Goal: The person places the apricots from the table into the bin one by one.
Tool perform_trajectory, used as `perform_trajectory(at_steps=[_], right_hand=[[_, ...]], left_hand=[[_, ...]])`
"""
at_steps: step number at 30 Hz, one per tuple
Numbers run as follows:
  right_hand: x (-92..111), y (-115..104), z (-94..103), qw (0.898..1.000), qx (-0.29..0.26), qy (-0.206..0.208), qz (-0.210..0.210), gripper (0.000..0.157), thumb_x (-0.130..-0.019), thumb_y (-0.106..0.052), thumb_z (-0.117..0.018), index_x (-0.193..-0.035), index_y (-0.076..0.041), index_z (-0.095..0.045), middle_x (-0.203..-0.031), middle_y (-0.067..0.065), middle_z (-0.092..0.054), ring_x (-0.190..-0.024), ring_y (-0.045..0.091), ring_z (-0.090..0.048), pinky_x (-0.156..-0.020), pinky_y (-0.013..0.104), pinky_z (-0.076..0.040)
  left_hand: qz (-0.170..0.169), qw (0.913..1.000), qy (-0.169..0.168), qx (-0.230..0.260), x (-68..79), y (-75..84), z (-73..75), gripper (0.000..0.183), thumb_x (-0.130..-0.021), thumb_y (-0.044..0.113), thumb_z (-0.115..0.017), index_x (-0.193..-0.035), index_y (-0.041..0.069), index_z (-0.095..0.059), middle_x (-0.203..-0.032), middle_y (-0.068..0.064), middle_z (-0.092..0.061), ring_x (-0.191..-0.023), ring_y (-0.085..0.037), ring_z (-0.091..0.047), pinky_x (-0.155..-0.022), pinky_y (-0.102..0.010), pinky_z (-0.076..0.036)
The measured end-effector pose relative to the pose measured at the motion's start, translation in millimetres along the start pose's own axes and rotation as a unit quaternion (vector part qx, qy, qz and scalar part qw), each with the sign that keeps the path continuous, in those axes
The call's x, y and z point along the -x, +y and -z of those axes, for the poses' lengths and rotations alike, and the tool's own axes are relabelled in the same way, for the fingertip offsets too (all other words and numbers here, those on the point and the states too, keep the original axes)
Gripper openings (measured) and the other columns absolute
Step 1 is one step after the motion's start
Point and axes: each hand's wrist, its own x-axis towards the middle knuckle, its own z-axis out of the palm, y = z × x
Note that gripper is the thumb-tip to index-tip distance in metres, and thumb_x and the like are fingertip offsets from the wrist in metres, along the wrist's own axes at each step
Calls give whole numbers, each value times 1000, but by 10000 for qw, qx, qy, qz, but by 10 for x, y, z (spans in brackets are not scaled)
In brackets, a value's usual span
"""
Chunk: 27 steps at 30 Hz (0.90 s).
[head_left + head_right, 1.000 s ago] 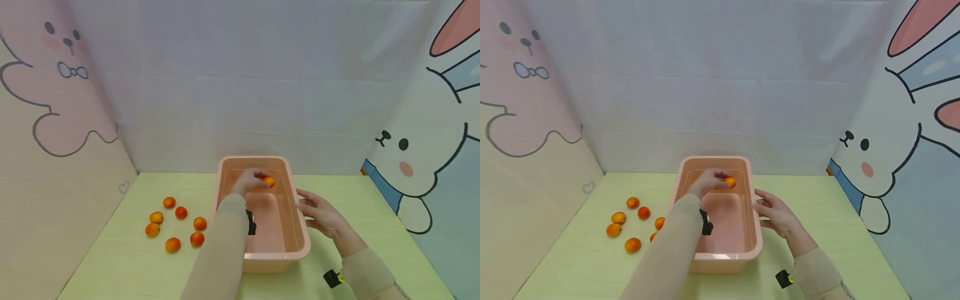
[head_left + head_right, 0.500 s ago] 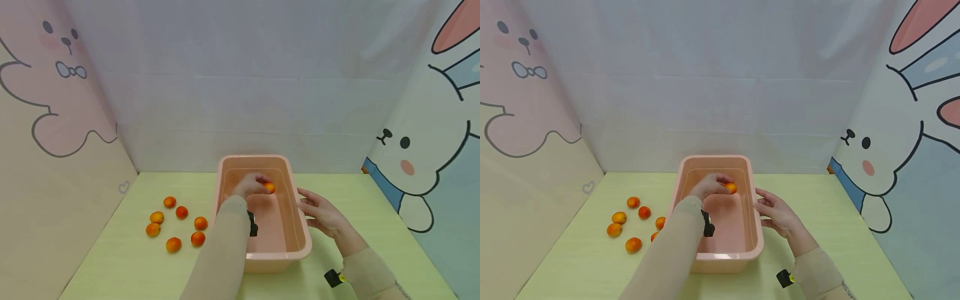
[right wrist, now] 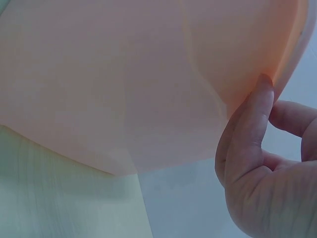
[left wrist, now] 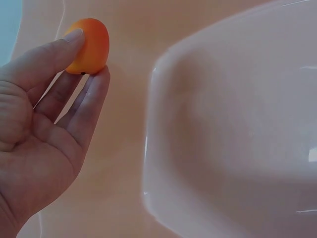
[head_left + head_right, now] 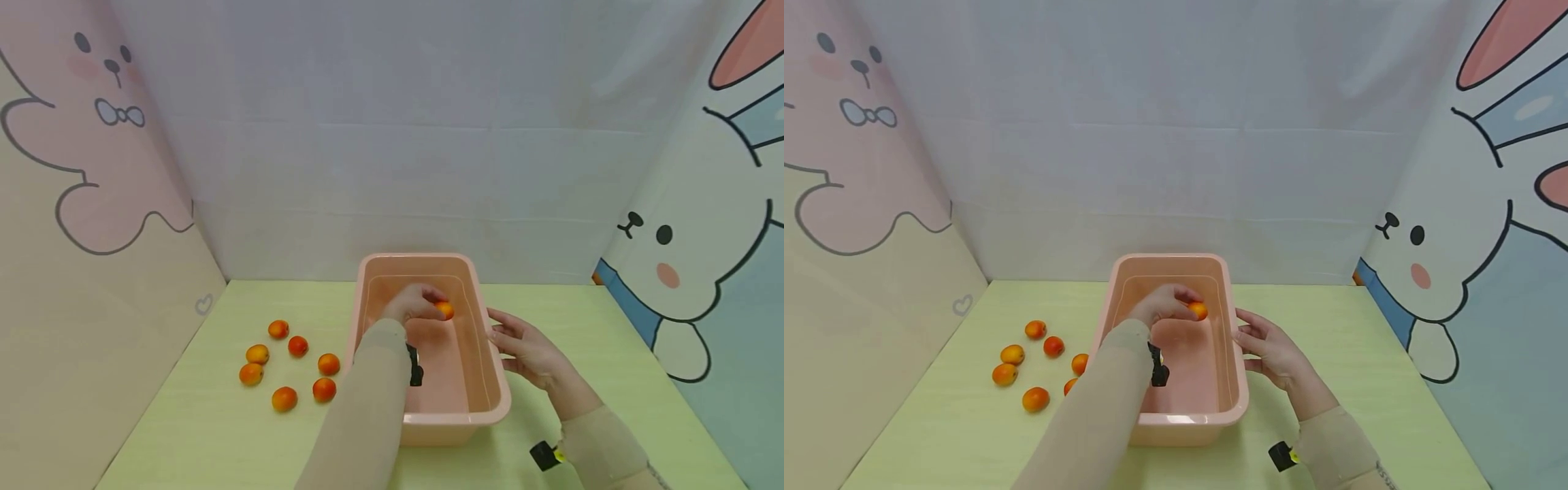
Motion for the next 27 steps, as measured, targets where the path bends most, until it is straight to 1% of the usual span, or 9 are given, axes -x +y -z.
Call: perform_trajectory(at_steps=[3,6,10,14,17,22,24,27], right_hand=[[0,2,-5,10000,25,8,-13,63,-96,-19,-52,-147,-7,-18,-108,10,-53,-90,19,-61,-76,34,-54],[2,5,-13,10000,51,20,-31,63,-95,-19,-52,-147,-7,-18,-107,10,-52,-90,19,-61,-76,35,-54],[1,10,-16,10000,17,-1,-26,63,-96,-18,-52,-147,-7,-18,-107,10,-52,-91,19,-61,-76,35,-53],[-1,10,-12,10000,-46,-60,-10,62,-96,-17,-50,-147,-7,-17,-106,9,-52,-90,19,-61,-76,35,-53],[-3,11,-2,10000,-52,-79,21,62,-96,-16,-50,-147,-5,-16,-105,9,-53,-89,18,-61,-76,35,-54],[-10,12,8,10000,-80,7,-5,62,-96,-17,-51,-147,-5,-18,-106,8,-54,-89,17,-61,-76,35,-53],[-16,16,13,10000,-58,3,3,62,-96,-17,-51,-147,-5,-18,-107,9,-53,-90,18,-61,-76,35,-53],[-20,20,13,10000,-14,-18,25,62,-96,-17,-51,-147,-5,-17,-108,9,-53,-91,18,-61,-76,35,-53]], left_hand=[[67,9998,-153,140,11,14,4,37,-75,2,-75,-110,1,-65,-106,-10,-63,-89,-19,-60,-81,-30,-50],[154,9995,-229,173,19,26,8,40,-79,5,-72,-118,1,-61,-114,-13,-61,-90,-19,-62,-82,-33,-50],[169,9997,-143,99,20,48,15,38,-81,8,-70,-118,4,-61,-113,-12,-62,-90,-18,-62,-81,-36,-49],[-18,10000,43,-2,17,112,35,38,-81,11,-71,-118,6,-62,-109,-8,-64,-92,-17,-60,-83,-37,-48],[-205,9997,158,43,19,210,53,40,-82,13,-71,-120,7,-60,-109,-5,-64,-95,-17,-59,-88,-40,-47],[-484,9968,339,540,42,448,99,43,-83,11,-70,-123,8,-58,-112,-7,-62,-99,-19,-59,-94,-46,-42],[-616,9954,408,610,57,541,128,43,-82,12,-70,-124,10,-58,-112,-6,-62,-100,-19,-58,-94,-44,-43],[-850,9943,445,475,83,660,167,46,-82,14,-71,-126,13,-57,-111,-5,-62,-101,-17,-58,-92,-36,-45]])
